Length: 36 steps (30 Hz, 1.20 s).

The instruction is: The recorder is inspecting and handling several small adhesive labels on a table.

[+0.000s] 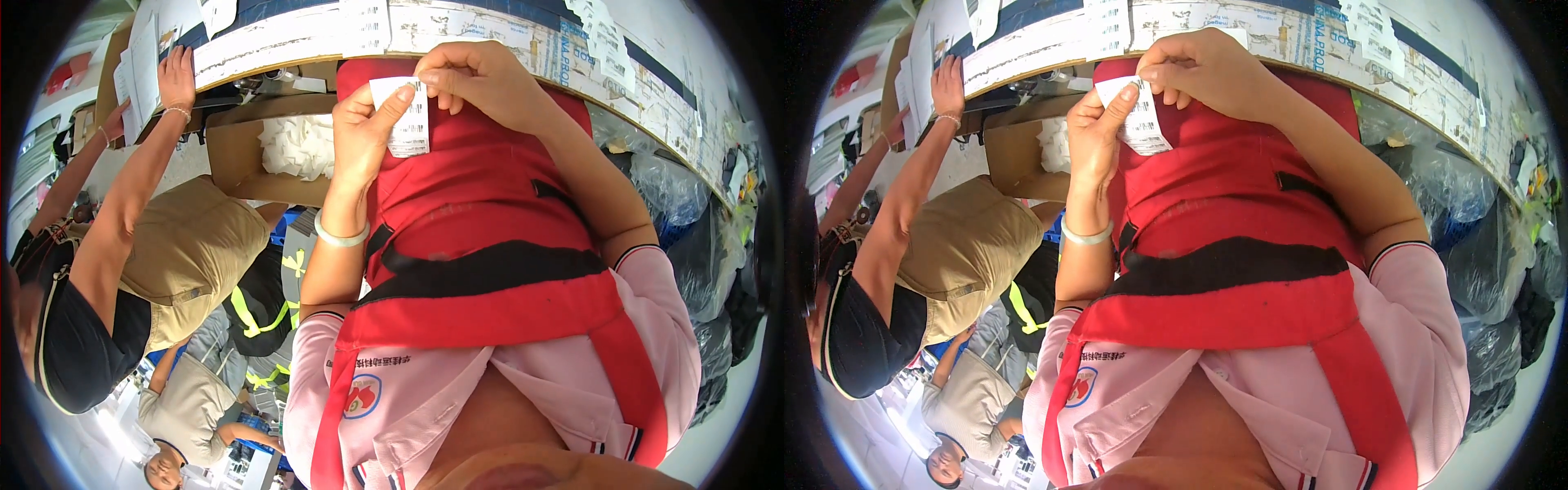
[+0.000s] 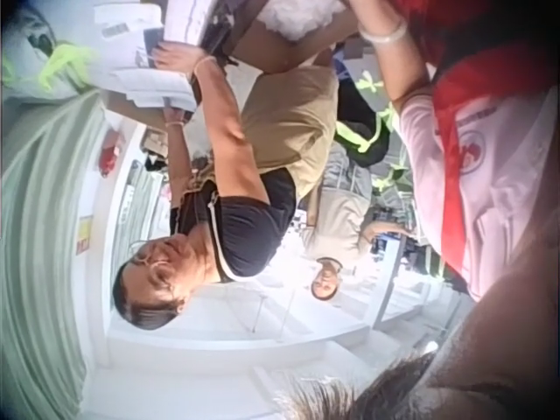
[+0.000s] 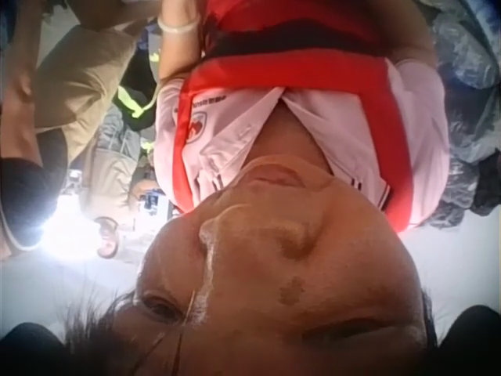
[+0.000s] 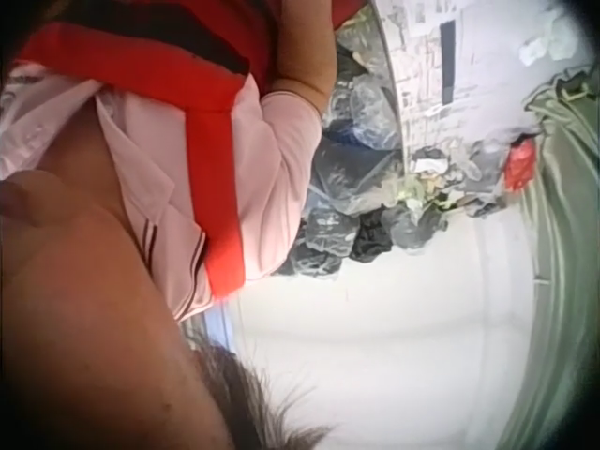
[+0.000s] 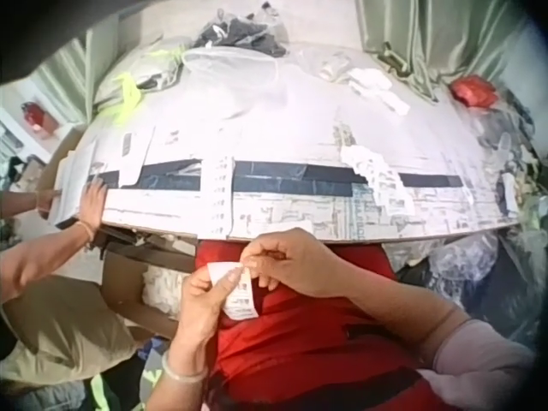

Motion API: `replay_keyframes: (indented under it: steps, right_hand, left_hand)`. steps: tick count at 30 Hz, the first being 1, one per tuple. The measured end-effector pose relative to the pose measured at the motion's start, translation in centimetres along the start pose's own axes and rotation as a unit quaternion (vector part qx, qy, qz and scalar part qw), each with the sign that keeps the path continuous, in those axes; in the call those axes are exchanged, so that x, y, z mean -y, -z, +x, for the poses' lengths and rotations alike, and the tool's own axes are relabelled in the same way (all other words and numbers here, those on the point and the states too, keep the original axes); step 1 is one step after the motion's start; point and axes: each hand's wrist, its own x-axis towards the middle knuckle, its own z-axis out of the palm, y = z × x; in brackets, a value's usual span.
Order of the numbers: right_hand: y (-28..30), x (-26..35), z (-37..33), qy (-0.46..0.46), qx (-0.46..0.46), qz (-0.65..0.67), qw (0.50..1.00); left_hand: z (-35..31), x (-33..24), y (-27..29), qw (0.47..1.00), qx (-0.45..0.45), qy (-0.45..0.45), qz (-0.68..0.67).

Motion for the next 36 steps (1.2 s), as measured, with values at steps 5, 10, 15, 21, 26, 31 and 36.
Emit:
replay_keyframes:
  steps: [5,10,15,21,26,31,36]
  right_hand:
    - [0.3,0.2,-0.1,0.014,0.031,-0.011,0.999]
    - [0.5,-0.1,-0.2,0.004,0.049,-0.007,0.999]
    - [-0.3,-1.4,-0.8,-0.094,0.064,0.142,0.983]
    - [-1.0,-2.5,-1.9,-0.106,0.076,0.136,0.982]
    - [-0.7,-2.0,-2.1,-0.081,-0.038,0.098,0.991]
    - [-0.9,-2.3,-3.2,-0.072,-0.060,0.076,0.993]
    - [-0.4,-3.8,-3.2,-0.095,-0.098,0.061,0.989]
  left_hand:
    - [0.0,-0.1,0.3,0.999,0.021,0.025,-0.025]
    - [-0.1,0.2,0.5,0.995,0.047,0.045,-0.078]
    - [-0.1,0.1,-0.8,0.996,0.021,0.008,-0.090]
    - [-0.5,1.0,-0.4,0.995,0.033,0.018,-0.091]
    - [-0.3,1.7,-0.6,0.997,0.010,0.015,-0.080]
    - [-0.9,2.0,-1.3,0.999,0.004,0.014,-0.029]
    - [-0.5,3.3,-0.8,0.996,0.058,0.056,-0.044]
